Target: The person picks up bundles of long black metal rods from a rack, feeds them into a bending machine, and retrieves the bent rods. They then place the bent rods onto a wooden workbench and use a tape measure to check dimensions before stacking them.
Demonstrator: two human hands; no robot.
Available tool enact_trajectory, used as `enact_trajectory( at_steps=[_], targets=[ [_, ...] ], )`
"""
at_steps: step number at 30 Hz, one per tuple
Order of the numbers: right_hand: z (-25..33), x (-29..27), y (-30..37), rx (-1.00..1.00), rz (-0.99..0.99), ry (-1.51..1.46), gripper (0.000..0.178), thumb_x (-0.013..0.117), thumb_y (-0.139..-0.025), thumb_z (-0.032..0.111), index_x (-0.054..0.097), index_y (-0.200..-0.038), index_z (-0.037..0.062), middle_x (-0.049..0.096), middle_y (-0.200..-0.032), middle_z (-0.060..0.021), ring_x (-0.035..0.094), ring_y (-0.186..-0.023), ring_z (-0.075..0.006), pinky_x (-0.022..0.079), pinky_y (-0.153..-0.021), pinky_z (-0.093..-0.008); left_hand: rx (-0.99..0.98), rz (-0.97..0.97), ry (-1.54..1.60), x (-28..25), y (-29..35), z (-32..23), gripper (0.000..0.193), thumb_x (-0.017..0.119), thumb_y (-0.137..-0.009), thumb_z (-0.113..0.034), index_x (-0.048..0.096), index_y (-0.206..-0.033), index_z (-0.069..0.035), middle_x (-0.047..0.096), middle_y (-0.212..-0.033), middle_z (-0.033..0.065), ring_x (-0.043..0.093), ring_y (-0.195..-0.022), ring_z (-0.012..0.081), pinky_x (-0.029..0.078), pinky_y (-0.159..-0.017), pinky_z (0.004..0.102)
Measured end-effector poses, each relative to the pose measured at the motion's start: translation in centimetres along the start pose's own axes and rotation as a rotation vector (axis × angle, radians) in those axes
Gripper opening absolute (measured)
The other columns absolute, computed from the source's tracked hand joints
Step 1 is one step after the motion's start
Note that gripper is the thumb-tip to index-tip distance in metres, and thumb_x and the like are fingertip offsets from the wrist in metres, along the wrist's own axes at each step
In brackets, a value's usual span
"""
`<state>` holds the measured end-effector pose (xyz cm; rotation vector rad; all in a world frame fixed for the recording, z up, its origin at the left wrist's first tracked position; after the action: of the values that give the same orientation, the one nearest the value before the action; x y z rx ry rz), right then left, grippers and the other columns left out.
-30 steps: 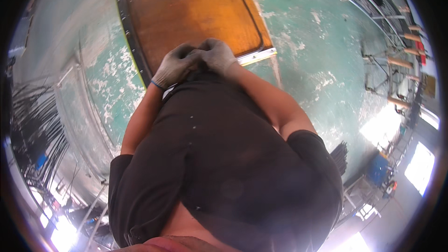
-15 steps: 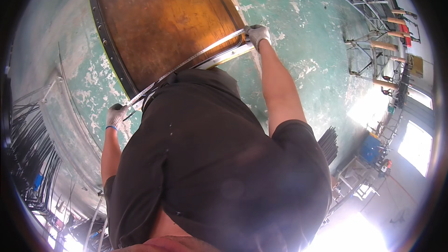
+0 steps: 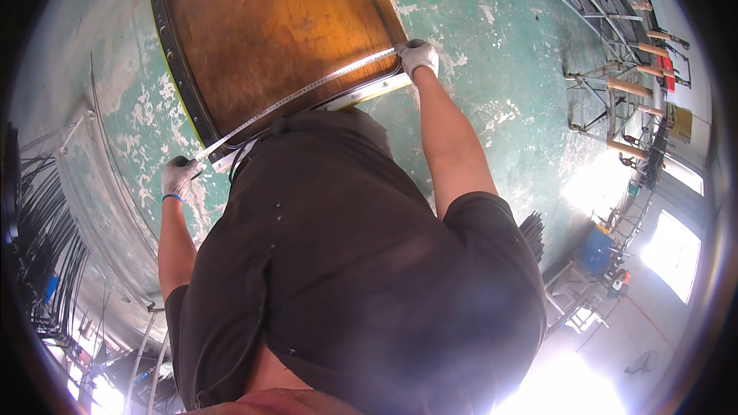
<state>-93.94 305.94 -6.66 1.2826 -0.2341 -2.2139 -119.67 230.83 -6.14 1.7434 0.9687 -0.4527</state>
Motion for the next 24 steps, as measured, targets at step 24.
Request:
enact_trajectory(
  at_steps=[24],
  targets=[
    [3.2,-1.7,1.7,-0.256,-0.229,0.434,0.040,0.064,-0.095,0.023,0.080,-0.131,0.0175,0.079,-0.127,-0.0141,0.075,-0.120,-0.0347,0.057,-0.108,-0.0434,-0.041,0.160,-0.033,1.6,-0.1,-3.5,0.051,0.081,-0.086,-0.055,0.082,-0.097,-0.005,0.079,-0.084,0.0107,0.077,-0.078,0.0219,0.059,-0.074,0.0369]
  ],
)
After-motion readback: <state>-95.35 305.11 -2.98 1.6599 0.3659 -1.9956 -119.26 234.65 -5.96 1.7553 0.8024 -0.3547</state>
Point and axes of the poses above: each hand's wrist, its own y-axis away from the middle knuckle, its own x-axis out of the palm, z = x × y, the point moved 9 cm from there along -y, towards the middle knuckle
